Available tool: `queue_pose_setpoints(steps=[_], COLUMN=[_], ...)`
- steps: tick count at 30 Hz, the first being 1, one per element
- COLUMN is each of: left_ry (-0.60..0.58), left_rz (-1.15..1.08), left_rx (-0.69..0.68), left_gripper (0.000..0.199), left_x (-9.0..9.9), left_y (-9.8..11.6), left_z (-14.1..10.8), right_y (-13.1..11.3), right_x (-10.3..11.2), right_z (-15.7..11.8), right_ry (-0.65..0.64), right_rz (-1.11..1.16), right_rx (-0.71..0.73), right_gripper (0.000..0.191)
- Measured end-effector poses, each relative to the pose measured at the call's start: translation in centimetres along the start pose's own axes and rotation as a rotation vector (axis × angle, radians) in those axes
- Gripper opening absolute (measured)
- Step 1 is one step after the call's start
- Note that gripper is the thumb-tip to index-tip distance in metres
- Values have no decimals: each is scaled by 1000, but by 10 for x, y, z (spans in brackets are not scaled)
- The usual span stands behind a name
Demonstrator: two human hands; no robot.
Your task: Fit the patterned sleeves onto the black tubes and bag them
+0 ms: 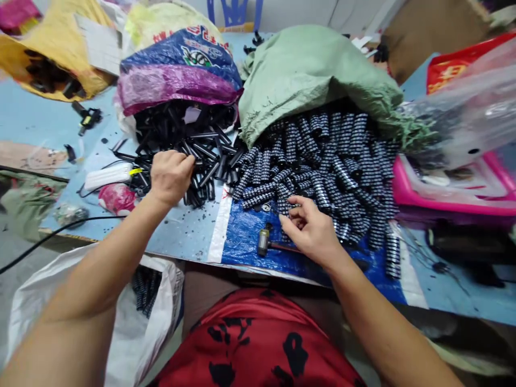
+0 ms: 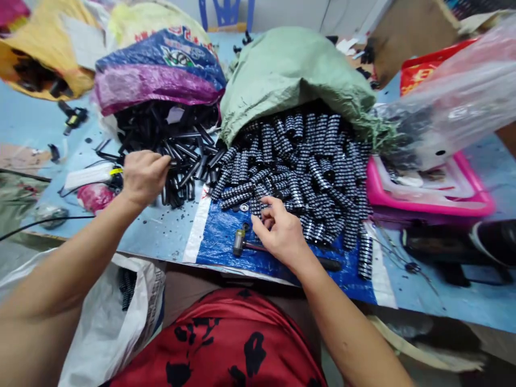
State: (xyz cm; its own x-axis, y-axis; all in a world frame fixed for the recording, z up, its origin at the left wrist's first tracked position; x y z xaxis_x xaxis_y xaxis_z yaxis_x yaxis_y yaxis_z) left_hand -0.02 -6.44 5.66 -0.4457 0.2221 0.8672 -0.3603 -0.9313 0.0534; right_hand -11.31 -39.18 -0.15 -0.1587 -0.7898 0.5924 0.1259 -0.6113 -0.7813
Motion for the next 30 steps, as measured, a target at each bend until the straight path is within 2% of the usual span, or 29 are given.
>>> queue_pose_setpoints(steps=[2, 3, 5, 7, 9, 10, 12, 15, 18, 20, 21, 23, 25, 27, 29, 30], left_ry=[117, 109, -24, -211, -326, -338, -306, -187, -108, -158, -202, -261, -253, -253, -265, -272], left_rz=[-171, -266, -445, -525, -560, -600, -763, -1095, -1457, -1668, -1718, -1673, -1528, -1392, -1303, -1279], left_rx=[87, 126, 148, 137, 187, 245, 413, 724, 917, 984, 1000, 985, 891, 770, 685, 678], left_gripper=[29, 32, 32, 31, 26, 22, 13, 16, 19, 23, 26, 32, 35, 33, 29, 28], left_x=[16, 19, 15, 7, 2, 1, 0, -3, -7, -10, -12, -14, -14, -14, -14, -14], left_y=[18, 32, 68, 101, 116, 117, 114, 115, 139, 160, 170, 183, 190, 198, 204, 204], left_z=[-15, -25, -48, -70, -86, -90, -96, -103, -111, -116, -119, -122, -123, -121, -120, -120], right_y=[8, 11, 13, 9, 5, 3, 0, -7, -15, -19, -20, -19, -18, -18, -17, -17], right_x=[1, -2, -10, -18, -24, -27, -35, -44, -47, -48, -47, -44, -43, -44, -44, -40], right_z=[-9, -14, -24, -33, -39, -41, -45, -47, -49, -52, -53, -54, -55, -56, -56, -56], right_ry=[-43, -75, -141, -180, -187, -186, -199, -187, -163, -159, -145, -62, 35, 72, 35, 18], right_rz=[348, 507, 761, 895, 935, 945, 970, 987, 1036, 1095, 1122, 1163, 1184, 1159, 1060, 971], right_rx=[-148, -249, -452, -581, -623, -630, -634, -580, -556, -590, -607, -633, -643, -629, -551, -459], right_gripper=[50, 51, 52, 56, 60, 61, 61, 57, 54, 55, 54, 51, 48, 47, 50, 52])
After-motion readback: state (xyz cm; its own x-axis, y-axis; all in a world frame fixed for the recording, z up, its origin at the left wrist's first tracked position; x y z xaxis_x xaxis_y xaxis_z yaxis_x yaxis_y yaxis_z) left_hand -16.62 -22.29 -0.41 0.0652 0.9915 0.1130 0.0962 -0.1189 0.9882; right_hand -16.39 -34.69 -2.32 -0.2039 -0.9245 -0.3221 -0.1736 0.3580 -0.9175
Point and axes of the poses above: each hand's wrist, its own z-axis towards the middle knuckle, its own x-axis out of the back of the hand, y = z × x, the point moved 6 cm from there along z, towards the middle knuckle, and after that the axes turned 7 degrees about y, right-handed, at the moved point
